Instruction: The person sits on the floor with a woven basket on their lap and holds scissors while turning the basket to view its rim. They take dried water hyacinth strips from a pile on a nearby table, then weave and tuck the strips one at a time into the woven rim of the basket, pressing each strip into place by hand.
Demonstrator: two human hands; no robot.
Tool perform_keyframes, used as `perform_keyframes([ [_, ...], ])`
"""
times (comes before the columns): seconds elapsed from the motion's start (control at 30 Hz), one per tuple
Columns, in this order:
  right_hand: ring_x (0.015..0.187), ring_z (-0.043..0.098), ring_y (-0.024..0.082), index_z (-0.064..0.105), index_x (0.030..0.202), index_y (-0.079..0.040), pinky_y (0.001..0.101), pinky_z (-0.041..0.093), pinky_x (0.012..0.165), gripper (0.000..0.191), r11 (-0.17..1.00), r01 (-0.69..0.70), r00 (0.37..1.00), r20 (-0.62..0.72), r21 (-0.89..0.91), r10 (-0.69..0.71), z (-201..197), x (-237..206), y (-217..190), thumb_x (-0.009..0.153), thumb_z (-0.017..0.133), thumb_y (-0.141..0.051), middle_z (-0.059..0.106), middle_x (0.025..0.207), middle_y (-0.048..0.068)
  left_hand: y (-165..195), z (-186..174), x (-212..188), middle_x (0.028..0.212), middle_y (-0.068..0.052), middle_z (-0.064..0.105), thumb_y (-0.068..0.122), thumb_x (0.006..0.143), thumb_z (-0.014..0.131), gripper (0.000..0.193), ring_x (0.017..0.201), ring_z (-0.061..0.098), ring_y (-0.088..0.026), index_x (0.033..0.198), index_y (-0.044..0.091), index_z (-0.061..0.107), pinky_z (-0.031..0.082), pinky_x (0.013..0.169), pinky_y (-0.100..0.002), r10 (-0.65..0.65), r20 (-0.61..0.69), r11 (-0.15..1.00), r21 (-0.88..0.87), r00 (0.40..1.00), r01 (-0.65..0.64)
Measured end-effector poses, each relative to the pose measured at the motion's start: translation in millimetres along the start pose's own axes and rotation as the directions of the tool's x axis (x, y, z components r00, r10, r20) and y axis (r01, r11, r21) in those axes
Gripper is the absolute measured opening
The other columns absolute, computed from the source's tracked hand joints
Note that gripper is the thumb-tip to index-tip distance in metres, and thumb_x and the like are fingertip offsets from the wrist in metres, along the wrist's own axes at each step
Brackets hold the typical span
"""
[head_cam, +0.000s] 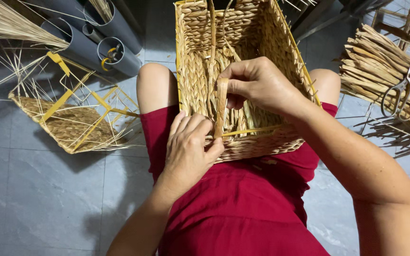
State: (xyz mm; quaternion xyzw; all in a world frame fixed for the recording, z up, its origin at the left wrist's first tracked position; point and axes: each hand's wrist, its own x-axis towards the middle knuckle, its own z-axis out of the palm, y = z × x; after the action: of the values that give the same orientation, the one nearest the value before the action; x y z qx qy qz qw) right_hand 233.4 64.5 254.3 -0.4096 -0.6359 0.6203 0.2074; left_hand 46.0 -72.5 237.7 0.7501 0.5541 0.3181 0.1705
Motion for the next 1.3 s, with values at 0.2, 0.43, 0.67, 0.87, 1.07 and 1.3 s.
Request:
perform_keyframes([
  [0.2,0.061,0.066,0.008,0.074,0.097,0.001,0.0254,0.057,0.057,0.017,0.994,0.011,1.000,-0.010,-0.108,-0.012,7.5,3.9,9.6,0.100,0.067,-0.015,0.070,0.071,0.002,-1.2,2.7,-4.9,0.105,-0.016,0.058,0.015,0.084,0.075,0.030,0.107,0.059,-0.037,0.103,0.001,0.058,0.036,0.115,-0.056,0.016,0.007,1.000,-0.012,1.000,-0.016],
  [0.43,0.058,0.064,0.007,0.074,0.095,0.000,0.0249,0.055,0.054,0.015,0.994,-0.015,1.000,0.000,-0.111,0.015,8.8,10.0,15.9,0.098,0.067,-0.013,0.069,0.070,0.001,-4.2,2.6,-6.3,0.113,-0.018,0.055,0.009,0.083,0.077,0.042,0.114,0.056,-0.040,0.113,0.002,0.048,0.035,0.117,-0.057,0.020,-0.032,0.995,-0.097,0.999,-0.023],
  [0.67,0.055,0.063,0.009,0.074,0.092,0.002,0.0279,0.054,0.050,0.018,0.985,-0.134,0.987,0.075,-0.110,0.143,8.3,15.0,23.1,0.099,0.065,-0.011,0.068,0.067,0.003,-6.3,-6.9,-4.4,0.114,-0.015,0.057,0.007,0.082,0.078,0.039,0.115,0.055,-0.037,0.111,0.004,0.052,0.040,0.112,-0.050,-0.004,0.035,0.977,-0.215,0.999,0.011],
  [0.87,0.058,0.070,0.015,0.074,0.091,0.002,0.0332,0.060,0.055,0.020,0.976,-0.172,0.970,0.147,-0.132,0.191,9.8,10.9,16.9,0.098,0.062,-0.012,0.071,0.069,0.007,-12.5,-16.9,-1.2,0.105,-0.012,0.060,0.011,0.088,0.073,0.024,0.109,0.057,-0.034,0.106,0.002,0.060,0.042,0.106,-0.044,0.014,0.107,0.946,-0.322,0.994,0.021],
  [1.07,0.095,0.064,0.035,0.067,0.112,-0.006,0.0453,0.052,0.075,0.025,0.538,0.225,0.859,-0.095,-0.812,-0.503,15.1,-62.9,-8.8,0.092,0.077,-0.017,0.064,0.100,0.013,-11.5,-6.7,1.0,0.091,-0.008,0.063,0.016,0.097,0.068,0.013,0.092,0.064,-0.028,0.095,0.003,0.065,0.038,0.114,-0.050,-0.052,0.054,0.952,-0.300,0.997,0.066],
  [1.3,0.100,0.057,0.029,0.064,0.104,-0.012,0.0437,0.043,0.092,0.024,0.434,0.372,0.708,-0.052,-0.821,-0.704,75.2,-88.3,13.5,0.084,0.078,-0.011,0.063,0.108,0.007,-12.3,0.1,3.1,0.090,-0.008,0.064,0.017,0.098,0.067,0.013,0.089,0.066,-0.029,0.095,0.004,0.066,0.036,0.118,-0.052,-0.056,0.039,0.966,-0.250,0.998,0.064],
])
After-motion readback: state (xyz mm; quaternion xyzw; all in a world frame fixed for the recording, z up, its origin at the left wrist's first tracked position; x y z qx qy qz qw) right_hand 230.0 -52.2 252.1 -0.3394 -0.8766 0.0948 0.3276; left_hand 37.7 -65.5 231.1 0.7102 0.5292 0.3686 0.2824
